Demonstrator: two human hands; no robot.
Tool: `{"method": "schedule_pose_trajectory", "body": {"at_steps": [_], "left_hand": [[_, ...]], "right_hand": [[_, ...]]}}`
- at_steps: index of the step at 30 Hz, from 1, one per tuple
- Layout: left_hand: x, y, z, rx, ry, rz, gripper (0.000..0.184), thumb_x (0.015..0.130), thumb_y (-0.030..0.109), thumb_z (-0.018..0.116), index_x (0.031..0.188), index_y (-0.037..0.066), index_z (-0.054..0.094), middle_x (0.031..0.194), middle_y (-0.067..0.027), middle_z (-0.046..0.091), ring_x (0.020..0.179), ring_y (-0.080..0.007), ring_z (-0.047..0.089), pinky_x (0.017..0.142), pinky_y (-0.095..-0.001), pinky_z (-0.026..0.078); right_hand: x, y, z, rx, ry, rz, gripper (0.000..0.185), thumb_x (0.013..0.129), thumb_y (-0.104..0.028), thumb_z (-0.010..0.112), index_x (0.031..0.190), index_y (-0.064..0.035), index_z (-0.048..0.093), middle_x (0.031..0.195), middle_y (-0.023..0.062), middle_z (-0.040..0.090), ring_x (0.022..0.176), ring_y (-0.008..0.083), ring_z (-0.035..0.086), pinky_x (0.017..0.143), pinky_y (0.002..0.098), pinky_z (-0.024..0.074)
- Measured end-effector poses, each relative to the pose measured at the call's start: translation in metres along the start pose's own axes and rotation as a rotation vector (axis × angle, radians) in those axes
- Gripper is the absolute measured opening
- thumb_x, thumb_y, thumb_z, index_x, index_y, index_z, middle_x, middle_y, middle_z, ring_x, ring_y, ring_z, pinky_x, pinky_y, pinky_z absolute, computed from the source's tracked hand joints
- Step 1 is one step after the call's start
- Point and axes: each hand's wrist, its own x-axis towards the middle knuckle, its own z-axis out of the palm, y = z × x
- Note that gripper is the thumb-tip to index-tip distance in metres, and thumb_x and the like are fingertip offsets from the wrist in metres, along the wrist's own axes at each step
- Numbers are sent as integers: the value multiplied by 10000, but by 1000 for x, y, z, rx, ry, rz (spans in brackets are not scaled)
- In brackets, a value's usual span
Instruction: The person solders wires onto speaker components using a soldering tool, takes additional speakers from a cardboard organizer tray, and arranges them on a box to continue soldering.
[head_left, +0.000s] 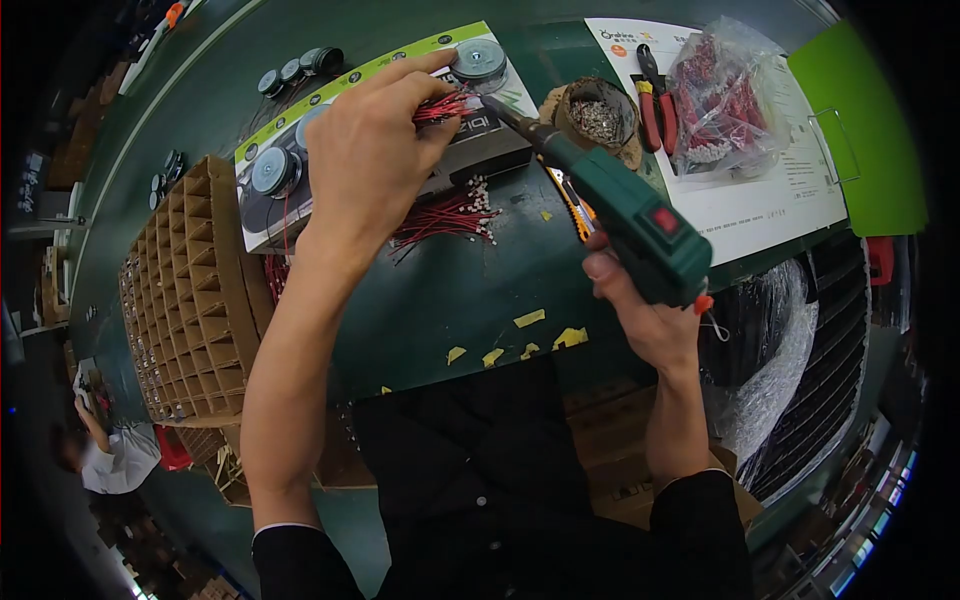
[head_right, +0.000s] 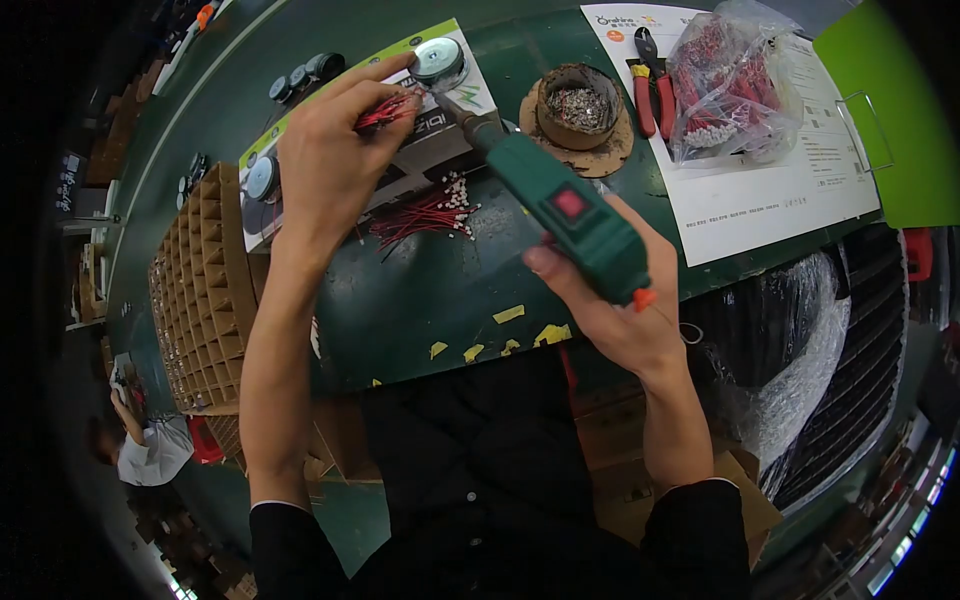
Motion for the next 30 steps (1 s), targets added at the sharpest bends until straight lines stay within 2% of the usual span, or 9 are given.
{"method": "schedule_pose_trajectory", "body": {"at_steps": [2,6,15,19,21,22,26,28,30], "left_hand": [[-1,-1,0,12,7,22,149,779,149,774,900,66,744,1145,35,732,823,-246,703,699,-357,537],[-1,0,0,25,1,28,153,778,147,775,902,65,740,1151,32,729,837,-252,702,707,-359,537],[-1,-4,1,-120,64,28,156,789,121,787,921,62,729,1099,-22,741,837,-259,712,699,-334,547],[-5,15,-10,-206,173,117,222,794,28,781,1007,46,725,938,-103,743,790,-261,712,682,-314,548],[-6,30,-11,-395,126,-211,179,811,32,773,985,32,730,879,-111,734,775,-256,710,674,-305,540],[-6,28,-7,-373,103,-172,116,827,67,773,933,34,741,843,-102,731,769,-253,704,673,-312,533],[-4,23,5,-231,100,-139,122,831,136,780,890,35,746,913,-74,741,755,-247,693,679,-327,528],[-4,28,7,-14,127,-121,172,818,192,782,890,39,748,1010,-35,741,755,-249,686,693,-344,527],[-2,27,11,-28,127,-113,180,806,196,782,891,40,750,1051,-16,736,763,-248,689,699,-342,529]], "right_hand": [[-8,-4,-8,102,30,71,308,890,-124,773,1150,2,666,932,55,688,661,103,606,583,236,505],[-6,-4,-4,221,106,66,357,922,-168,731,1195,34,620,896,100,675,586,105,596,519,231,474],[-3,14,1,323,147,155,321,946,-262,707,1067,23,620,854,104,659,518,126,600,427,227,411],[1,15,2,368,142,175,317,946,-268,707,1051,18,618,833,107,656,510,128,600,423,230,408],[4,7,5,366,171,173,309,944,-271,710,1029,15,626,815,99,652,508,127,600,421,228,404],[5,6,4,368,172,172,309,944,-271,710,1029,15,626,815,99,652,508,127,600,421,228,404],[9,1,1,332,143,178,299,939,-266,717,1009,13,633,804,83,650,501,119,593,420,226,393],[9,1,1,330,147,186,294,938,-264,718,1000,12,637,783,70,645,496,114,589,419,225,389],[10,2,-1,293,119,186,276,939,-260,718,955,2,636,713,39,618,487,106,579,417,226,388]]}}
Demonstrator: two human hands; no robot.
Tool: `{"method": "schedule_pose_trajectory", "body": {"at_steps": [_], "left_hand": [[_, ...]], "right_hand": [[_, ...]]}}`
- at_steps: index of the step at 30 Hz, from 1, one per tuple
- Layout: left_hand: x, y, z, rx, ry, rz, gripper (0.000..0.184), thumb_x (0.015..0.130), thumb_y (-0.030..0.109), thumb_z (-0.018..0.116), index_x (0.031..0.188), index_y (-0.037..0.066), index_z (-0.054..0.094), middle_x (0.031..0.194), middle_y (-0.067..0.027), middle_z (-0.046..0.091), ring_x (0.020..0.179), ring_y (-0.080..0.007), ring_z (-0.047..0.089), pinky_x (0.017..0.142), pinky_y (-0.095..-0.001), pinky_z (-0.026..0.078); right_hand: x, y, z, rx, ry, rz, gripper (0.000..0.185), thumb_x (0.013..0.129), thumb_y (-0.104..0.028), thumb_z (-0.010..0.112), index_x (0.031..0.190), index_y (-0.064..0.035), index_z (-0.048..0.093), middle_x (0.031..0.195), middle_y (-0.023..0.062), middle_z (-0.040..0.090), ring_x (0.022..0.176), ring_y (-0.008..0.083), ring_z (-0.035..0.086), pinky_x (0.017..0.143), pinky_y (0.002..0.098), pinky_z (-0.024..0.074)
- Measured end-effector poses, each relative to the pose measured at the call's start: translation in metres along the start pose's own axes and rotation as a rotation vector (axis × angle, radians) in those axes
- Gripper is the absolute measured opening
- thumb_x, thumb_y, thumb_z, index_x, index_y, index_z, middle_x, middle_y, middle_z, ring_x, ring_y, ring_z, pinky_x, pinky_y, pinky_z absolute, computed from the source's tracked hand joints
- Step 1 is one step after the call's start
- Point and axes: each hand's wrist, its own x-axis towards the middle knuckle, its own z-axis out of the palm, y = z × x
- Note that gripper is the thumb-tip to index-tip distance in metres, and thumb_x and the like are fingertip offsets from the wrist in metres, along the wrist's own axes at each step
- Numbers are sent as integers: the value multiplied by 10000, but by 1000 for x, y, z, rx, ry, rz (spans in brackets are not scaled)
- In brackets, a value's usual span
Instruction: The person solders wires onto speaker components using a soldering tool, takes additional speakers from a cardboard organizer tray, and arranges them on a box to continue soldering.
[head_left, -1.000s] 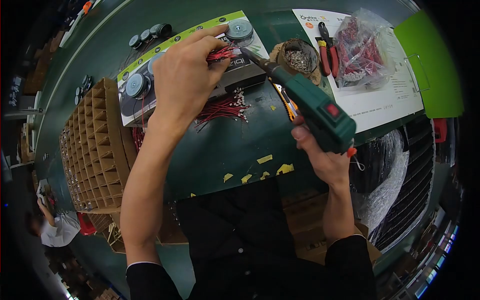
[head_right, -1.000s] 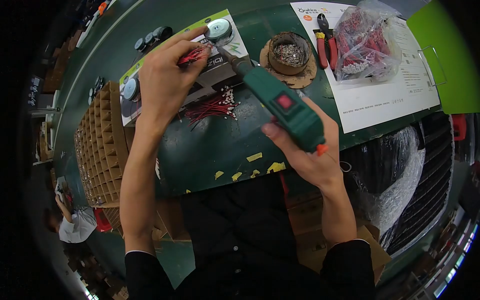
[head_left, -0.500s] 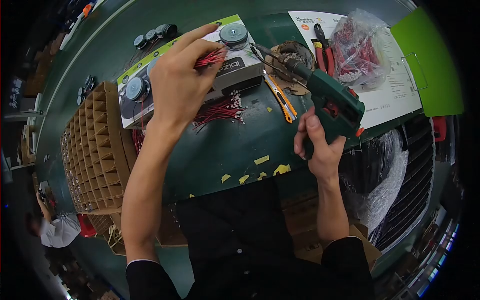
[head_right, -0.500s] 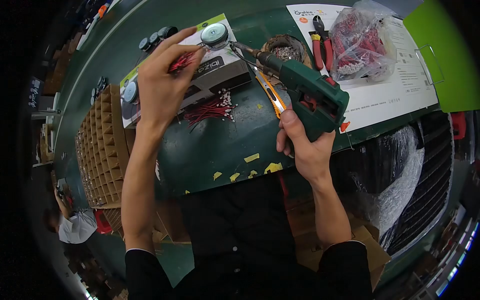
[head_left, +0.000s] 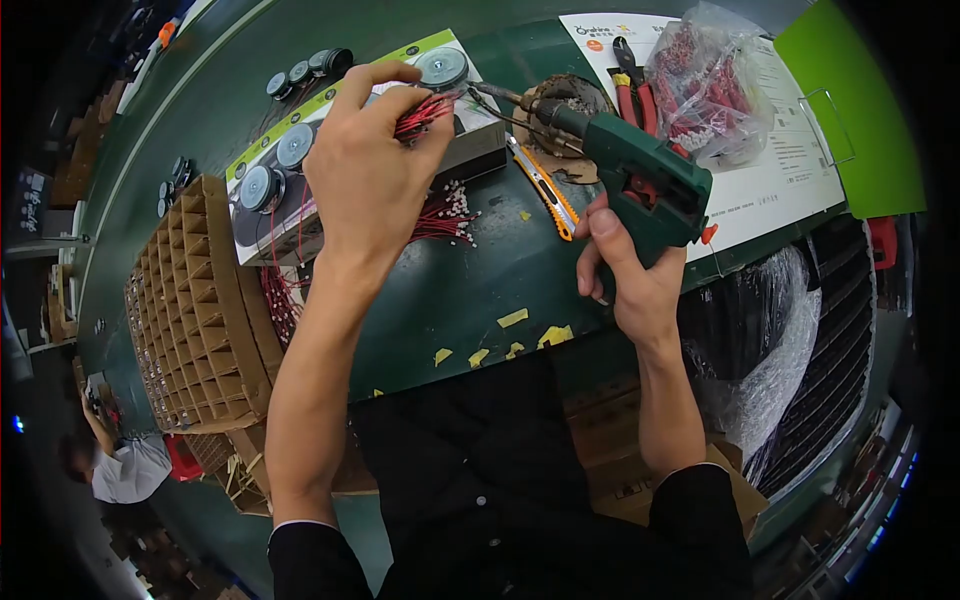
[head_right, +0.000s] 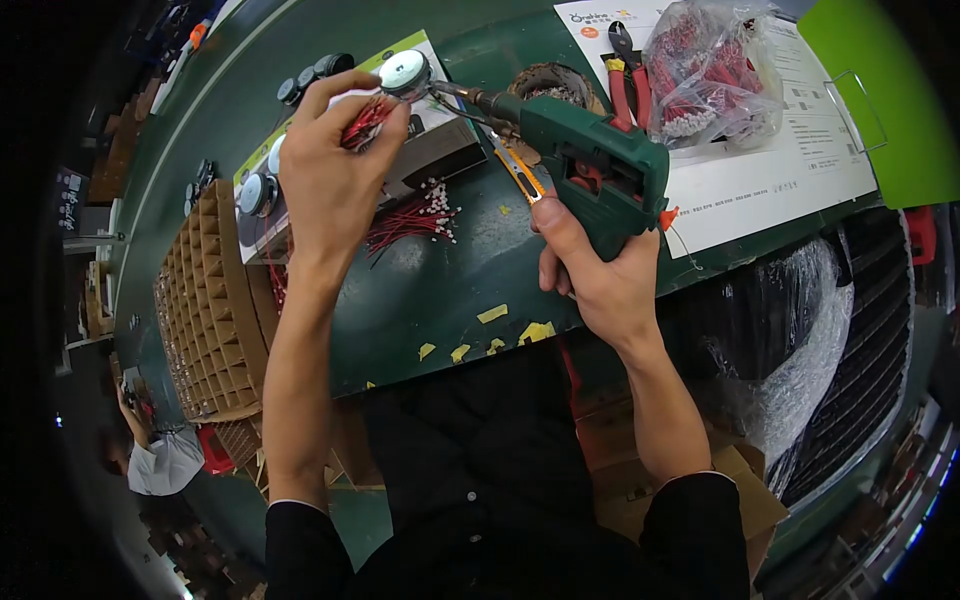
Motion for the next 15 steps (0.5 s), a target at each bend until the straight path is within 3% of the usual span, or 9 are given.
{"method": "schedule_pose_trajectory", "body": {"at_steps": [4,15], "left_hand": [[2,-5,7,6,-5,34,176,788,187,772,894,47,756,1100,29,731,793,-243,700,718,-336,536],[2,-4,9,18,-15,25,176,791,185,770,901,48,758,1098,36,726,799,-236,703,715,-336,537]], "right_hand": [[3,-2,-2,-26,-11,-9,270,936,-261,724,908,-11,628,664,13,590,478,99,566,416,227,388],[5,0,-8,-58,-51,10,275,923,-270,742,913,-16,637,682,11,604,495,92,566,437,223,404]]}}
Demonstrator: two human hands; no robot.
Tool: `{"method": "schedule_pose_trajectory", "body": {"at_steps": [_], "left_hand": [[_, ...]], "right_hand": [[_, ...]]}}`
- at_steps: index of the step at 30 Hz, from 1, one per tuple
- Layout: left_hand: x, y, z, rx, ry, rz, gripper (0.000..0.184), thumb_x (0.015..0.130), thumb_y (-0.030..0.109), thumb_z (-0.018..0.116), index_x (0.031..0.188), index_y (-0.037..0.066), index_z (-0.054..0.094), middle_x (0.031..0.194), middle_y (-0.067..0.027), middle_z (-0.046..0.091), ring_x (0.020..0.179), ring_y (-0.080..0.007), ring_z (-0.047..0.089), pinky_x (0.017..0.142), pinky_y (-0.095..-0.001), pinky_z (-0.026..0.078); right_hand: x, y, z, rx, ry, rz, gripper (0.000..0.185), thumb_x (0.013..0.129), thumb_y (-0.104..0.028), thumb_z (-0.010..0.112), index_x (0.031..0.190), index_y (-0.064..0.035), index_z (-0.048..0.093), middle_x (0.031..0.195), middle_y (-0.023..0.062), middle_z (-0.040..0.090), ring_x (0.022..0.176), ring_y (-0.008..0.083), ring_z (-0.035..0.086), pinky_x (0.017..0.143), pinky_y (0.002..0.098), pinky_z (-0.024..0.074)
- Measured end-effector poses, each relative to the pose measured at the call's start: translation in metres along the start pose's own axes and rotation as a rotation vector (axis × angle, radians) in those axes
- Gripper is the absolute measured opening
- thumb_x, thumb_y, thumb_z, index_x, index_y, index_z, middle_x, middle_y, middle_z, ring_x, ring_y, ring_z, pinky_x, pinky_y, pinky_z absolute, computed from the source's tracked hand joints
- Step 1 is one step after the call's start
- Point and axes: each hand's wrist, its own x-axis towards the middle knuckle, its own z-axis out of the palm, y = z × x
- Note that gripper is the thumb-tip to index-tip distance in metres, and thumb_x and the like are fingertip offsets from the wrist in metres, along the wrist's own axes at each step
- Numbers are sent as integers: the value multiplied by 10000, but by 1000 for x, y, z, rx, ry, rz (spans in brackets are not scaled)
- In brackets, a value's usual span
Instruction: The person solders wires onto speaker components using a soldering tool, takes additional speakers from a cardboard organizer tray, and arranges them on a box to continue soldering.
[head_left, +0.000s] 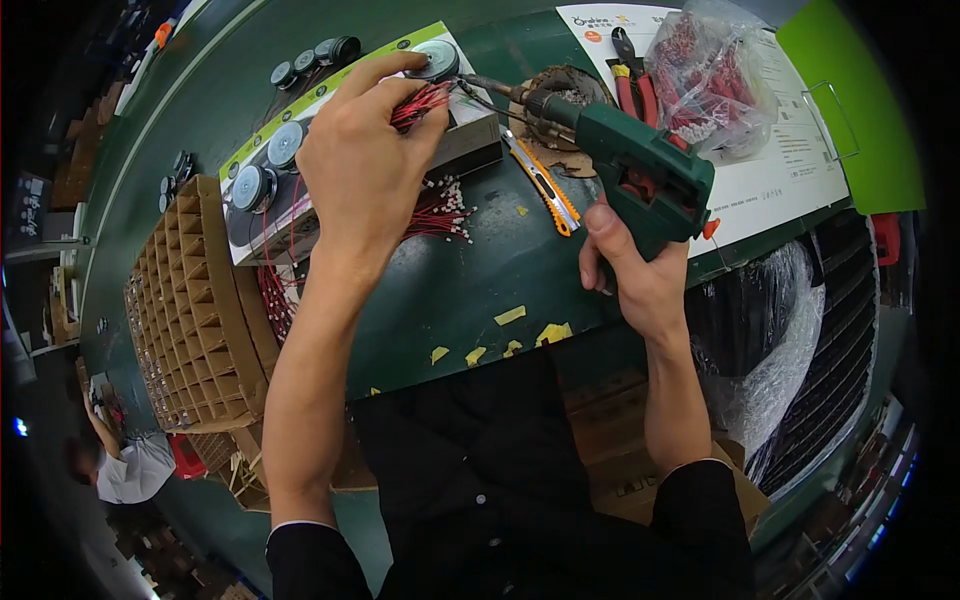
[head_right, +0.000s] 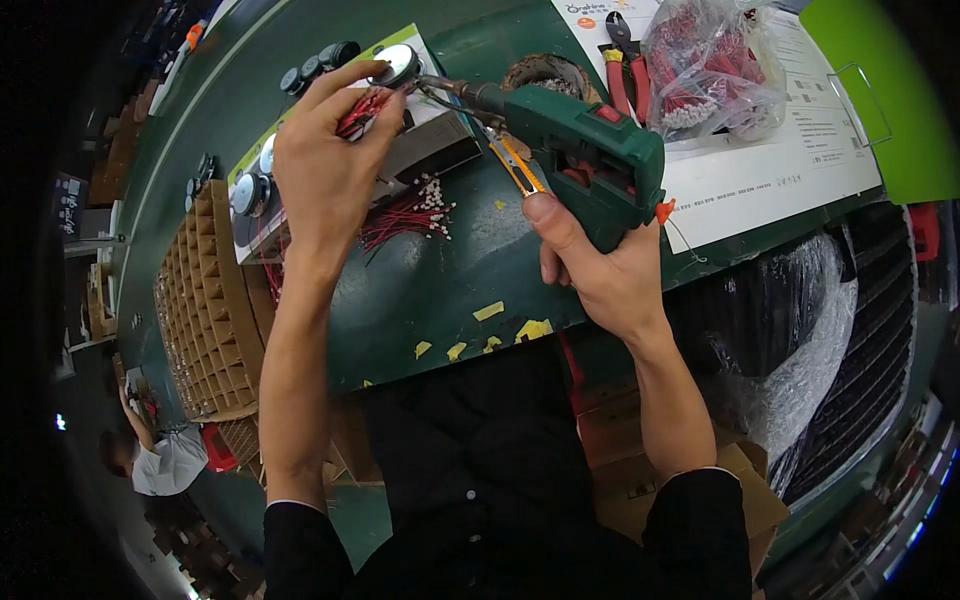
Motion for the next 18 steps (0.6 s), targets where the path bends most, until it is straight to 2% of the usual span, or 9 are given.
{"method": "schedule_pose_trajectory", "body": {"at_steps": [10,13,15,17,18], "left_hand": [[0,-1,2,6,11,20,174,779,171,770,888,36,752,1095,34,724,785,-235,701,704,-338,533],[0,0,1,13,3,17,172,774,165,771,886,36,751,1098,37,723,790,-234,701,703,-336,532],[-1,1,0,3,-5,7,171,770,162,773,885,38,751,1102,38,722,794,-233,701,704,-335,533],[0,1,0,-2,-5,-1,171,765,159,774,884,39,751,1106,39,721,797,-233,700,706,-334,535],[0,0,2,10,11,18,166,764,156,774,882,42,752,1108,39,720,798,-232,700,707,-334,537]], "right_hand": [[2,-1,-4,3,-21,6,293,921,-288,748,898,-17,639,681,8,602,508,89,568,445,222,411],[1,1,-4,-19,-36,6,295,921,-284,749,954,-10,645,706,14,608,532,87,578,455,223,417],[-1,-3,-3,98,-42,14,319,931,-278,736,1047,2,638,773,40,632,560,98,593,461,227,418],[-5,-1,-9,196,25,-57,332,955,-248,700,1133,18,611,865,79,646,578,119,607,457,233,420],[-7,0,-14,198,57,-96,343,988,-253,645,1177,26,583,925,112,646,579,139,614,450,239,424]]}}
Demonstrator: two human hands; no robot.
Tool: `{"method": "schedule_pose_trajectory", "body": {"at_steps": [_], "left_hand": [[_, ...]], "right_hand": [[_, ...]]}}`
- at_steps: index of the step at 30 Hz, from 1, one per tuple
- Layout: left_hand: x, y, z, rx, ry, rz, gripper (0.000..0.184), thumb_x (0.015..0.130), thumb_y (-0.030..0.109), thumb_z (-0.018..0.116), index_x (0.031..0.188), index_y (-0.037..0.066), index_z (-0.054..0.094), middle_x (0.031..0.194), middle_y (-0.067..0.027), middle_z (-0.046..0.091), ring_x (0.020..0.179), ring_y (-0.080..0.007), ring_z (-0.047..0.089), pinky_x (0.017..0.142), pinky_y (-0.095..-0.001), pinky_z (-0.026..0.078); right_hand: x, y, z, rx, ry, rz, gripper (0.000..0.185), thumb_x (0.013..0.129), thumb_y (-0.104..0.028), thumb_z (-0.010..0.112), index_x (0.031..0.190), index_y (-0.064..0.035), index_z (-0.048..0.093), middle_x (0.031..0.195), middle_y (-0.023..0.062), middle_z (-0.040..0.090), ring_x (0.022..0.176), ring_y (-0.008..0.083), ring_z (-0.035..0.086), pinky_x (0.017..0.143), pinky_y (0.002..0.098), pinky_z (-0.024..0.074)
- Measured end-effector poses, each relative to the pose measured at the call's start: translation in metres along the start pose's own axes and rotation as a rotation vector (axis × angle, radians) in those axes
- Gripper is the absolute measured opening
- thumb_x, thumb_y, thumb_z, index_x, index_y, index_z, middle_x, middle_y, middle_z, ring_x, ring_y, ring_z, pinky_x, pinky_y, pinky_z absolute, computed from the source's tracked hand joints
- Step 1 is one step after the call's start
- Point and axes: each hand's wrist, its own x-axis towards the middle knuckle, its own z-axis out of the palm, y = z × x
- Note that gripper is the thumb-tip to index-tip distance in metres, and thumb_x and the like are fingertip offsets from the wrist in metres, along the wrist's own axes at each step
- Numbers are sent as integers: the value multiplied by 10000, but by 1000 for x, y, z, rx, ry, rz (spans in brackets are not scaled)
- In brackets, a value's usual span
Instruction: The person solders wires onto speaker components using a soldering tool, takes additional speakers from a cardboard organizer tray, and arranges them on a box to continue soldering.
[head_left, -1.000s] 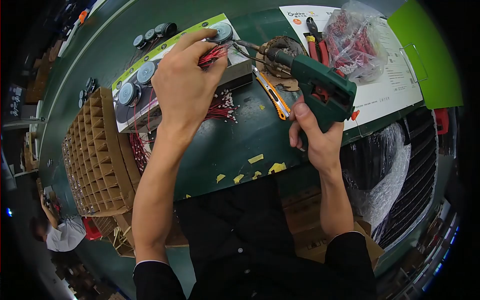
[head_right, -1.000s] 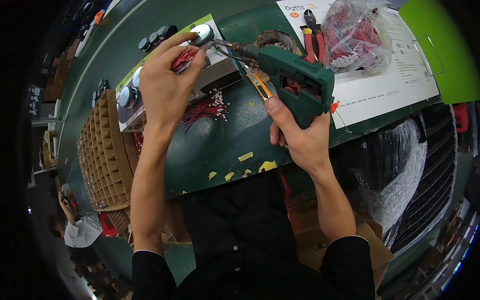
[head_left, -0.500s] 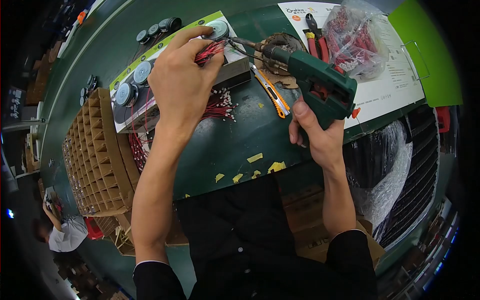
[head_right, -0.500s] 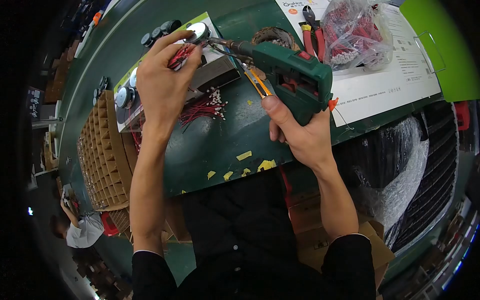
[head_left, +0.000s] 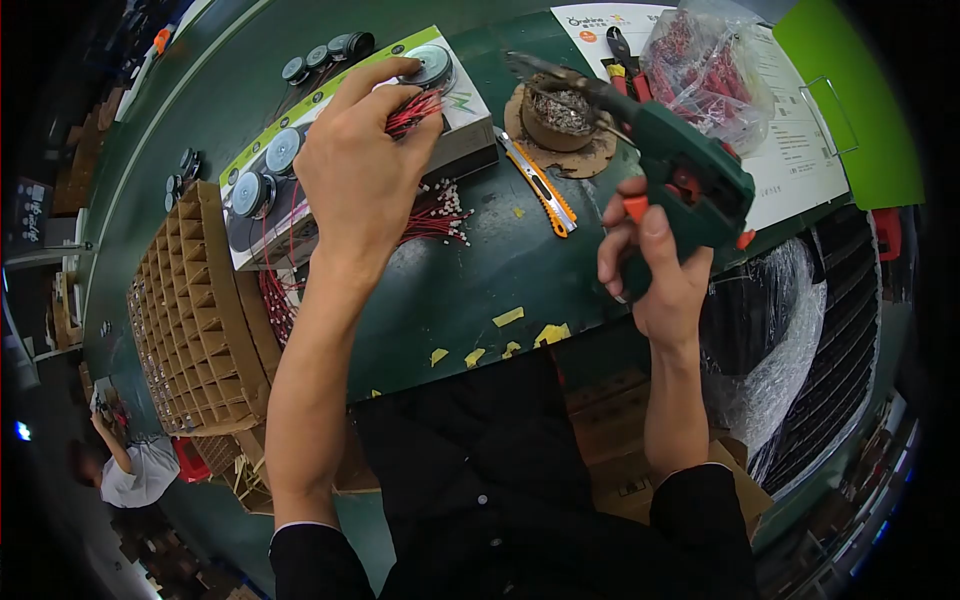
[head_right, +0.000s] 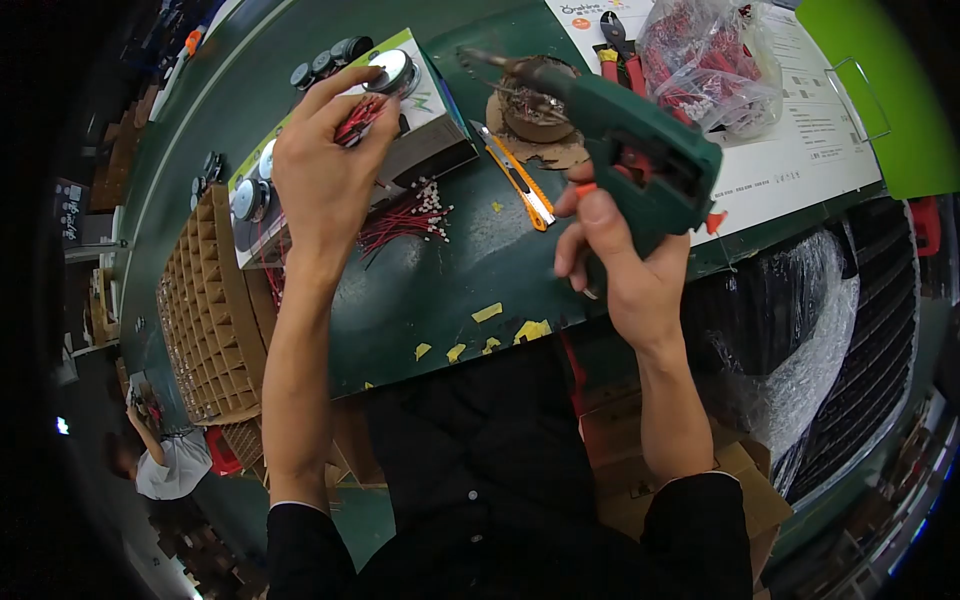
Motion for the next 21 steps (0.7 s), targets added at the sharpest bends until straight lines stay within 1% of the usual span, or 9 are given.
{"method": "schedule_pose_trajectory", "body": {"at_steps": [4,6,9,13,14,15,17,18,21], "left_hand": [[-1,2,1,33,-5,-4,160,763,157,771,879,48,750,1121,39,715,805,-233,701,716,-340,545],[0,5,-2,51,-16,8,168,760,145,773,899,54,747,1130,31,713,813,-231,704,710,-337,546],[-9,25,-21,28,-50,-36,143,834,110,727,950,27,725,1140,-27,720,849,-227,705,755,-306,540],[-64,46,-54,0,-205,-27,225,763,-21,766,961,72,713,1057,-73,657,836,-240,708,726,-325,574],[-85,38,-49,12,-292,-34,265,759,50,806,1000,80,700,1087,-71,642,787,-244,695,683,-329,566],[-96,33,-47,36,-349,-54,303,753,111,827,1025,87,696,1101,-67,635,757,-249,685,657,-329,557],[-117,14,-39,76,-434,-76,438,738,282,857,1098,104,683,1161,-75,619,781,-291,660,669,-361,538],[-120,11,-38,83,-393,-23,444,753,305,844,1106,91,680,1168,-84,619,815,-294,660,688,-372,535],[-126,9,-55,16,-303,100,500,759,337,843,1147,64,683,1169,-108,639,914,-301,654,790,-385,538]], "right_hand": [[1,7,-28,91,30,75,401,1043,-340,534,1218,20,556,965,123,636,609,151,619,448,254,440],[5,13,-40,356,32,256,422,1062,-364,482,1225,19,553,1014,113,628,723,170,640,535,283,492],[4,5,-43,329,28,435,407,1066,-331,474,1272,14,539,1168,150,625,944,230,665,818,359,554],[3,-19,-73,-315,-31,588,405,1025,-319,575,1187,53,587,1050,146,670,797,204,693,691,339,599],[5,-23,-74,-483,-4,591,424,1000,-373,613,1080,42,643,877,102,687,690,169,677,566,285,557],[7,-31,-72,-491,-11,587,424,1000,-373,613,1080,42,643,877,102,687,690,169,677,566,285,557],[13,-47,-66,-975,-108,648,419,973,-368,655,981,50,664,757,74,674,665,142,659,533,275,502],[13,-47,-61,-1102,-96,446,350,952,-304,687,939,45,668,674,62,652,654,117,640,538,276,463],[36,-64,-19,-1013,-123,-13,236,946,-197,690,1039,18,667,778,99,680,673,160,636,649,284,497]]}}
